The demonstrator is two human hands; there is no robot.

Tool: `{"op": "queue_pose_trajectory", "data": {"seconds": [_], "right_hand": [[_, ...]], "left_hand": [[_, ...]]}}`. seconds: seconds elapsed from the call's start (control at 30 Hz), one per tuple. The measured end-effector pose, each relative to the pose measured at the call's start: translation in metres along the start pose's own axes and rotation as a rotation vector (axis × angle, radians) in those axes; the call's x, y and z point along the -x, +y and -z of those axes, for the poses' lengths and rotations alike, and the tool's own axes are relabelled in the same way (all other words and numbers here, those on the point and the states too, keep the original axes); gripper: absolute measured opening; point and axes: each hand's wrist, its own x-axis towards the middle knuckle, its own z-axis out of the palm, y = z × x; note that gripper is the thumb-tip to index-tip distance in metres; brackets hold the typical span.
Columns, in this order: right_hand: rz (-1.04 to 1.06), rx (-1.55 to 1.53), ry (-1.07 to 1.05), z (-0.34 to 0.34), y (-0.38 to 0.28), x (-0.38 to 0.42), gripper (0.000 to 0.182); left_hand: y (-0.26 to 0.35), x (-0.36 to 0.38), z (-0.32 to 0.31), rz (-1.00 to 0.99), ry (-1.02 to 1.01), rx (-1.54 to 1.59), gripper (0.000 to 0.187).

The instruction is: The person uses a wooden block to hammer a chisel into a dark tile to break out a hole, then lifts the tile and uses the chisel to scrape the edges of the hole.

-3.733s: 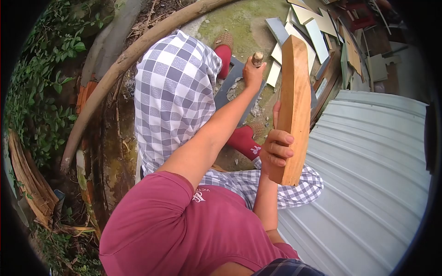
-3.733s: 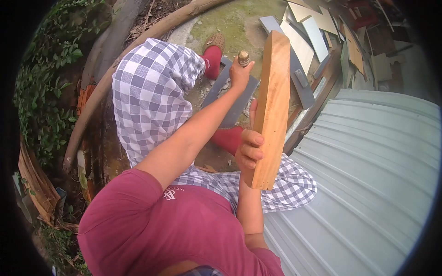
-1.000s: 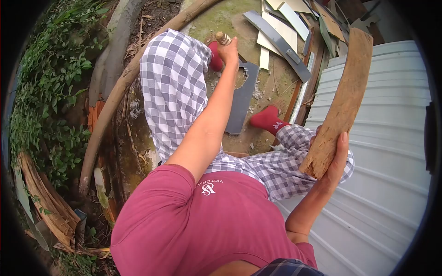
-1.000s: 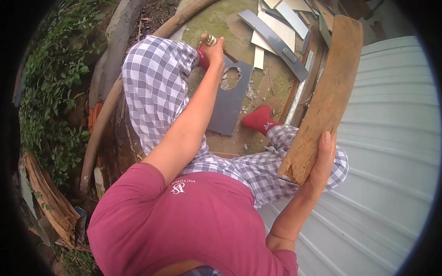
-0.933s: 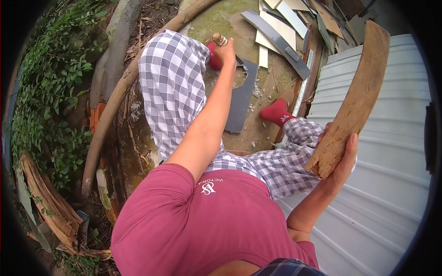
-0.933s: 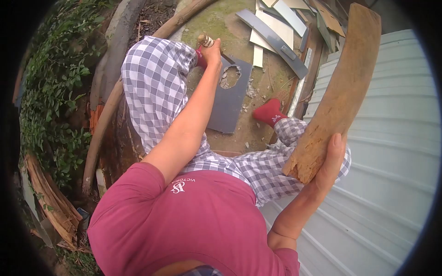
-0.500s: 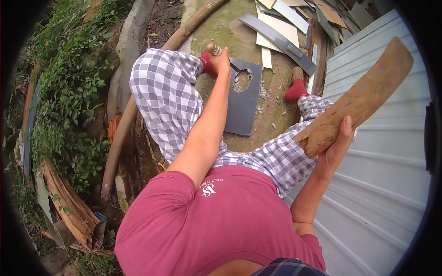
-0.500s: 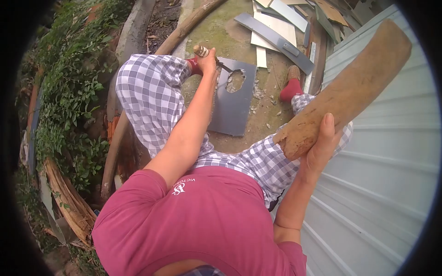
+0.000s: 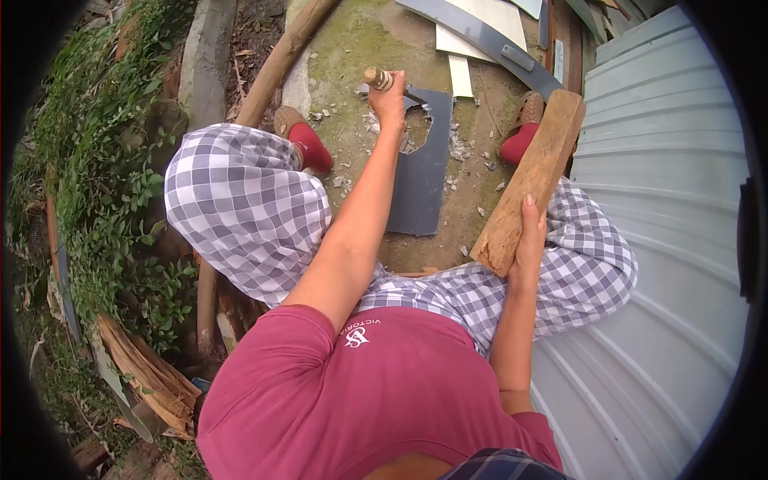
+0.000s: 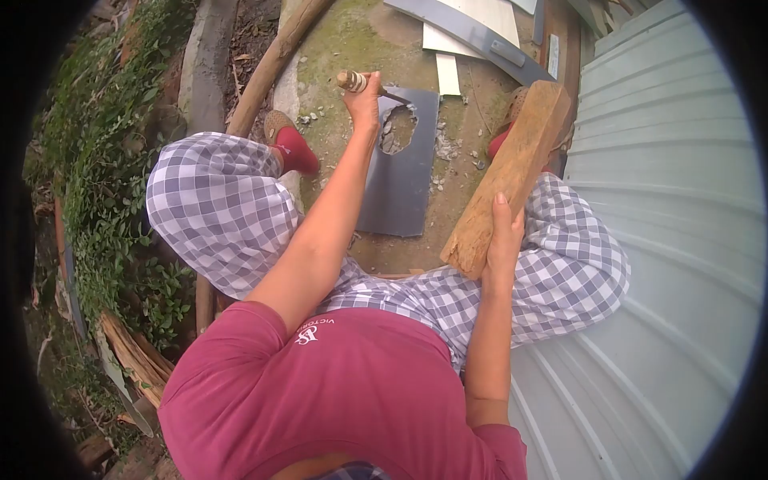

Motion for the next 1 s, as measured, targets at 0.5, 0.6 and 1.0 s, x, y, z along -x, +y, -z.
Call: {"op": "queue_pose_trajectory", "data": {"seconds": [0.5, 0.6, 1.0], "right_hand": [[-0.468, -0.094, 0.13, -0.019, 0.004, -0.007, 0.056], [-0.498, -0.081, 0.133, -0.022, 0.004, -0.007, 0.056], [-0.528, -0.063, 0.065, -0.014, 0.016, -0.008, 0.058]], "left_hand": [[0.003, -0.003, -0.004, 0.088, -0.033, -0.005, 0.015], [0.002, 0.0, -0.005, 0.067, -0.021, -0.012, 0.014], [-0.007, 0.002, -0.013, -0.068, -0.159, -0.218, 0.025]]}}
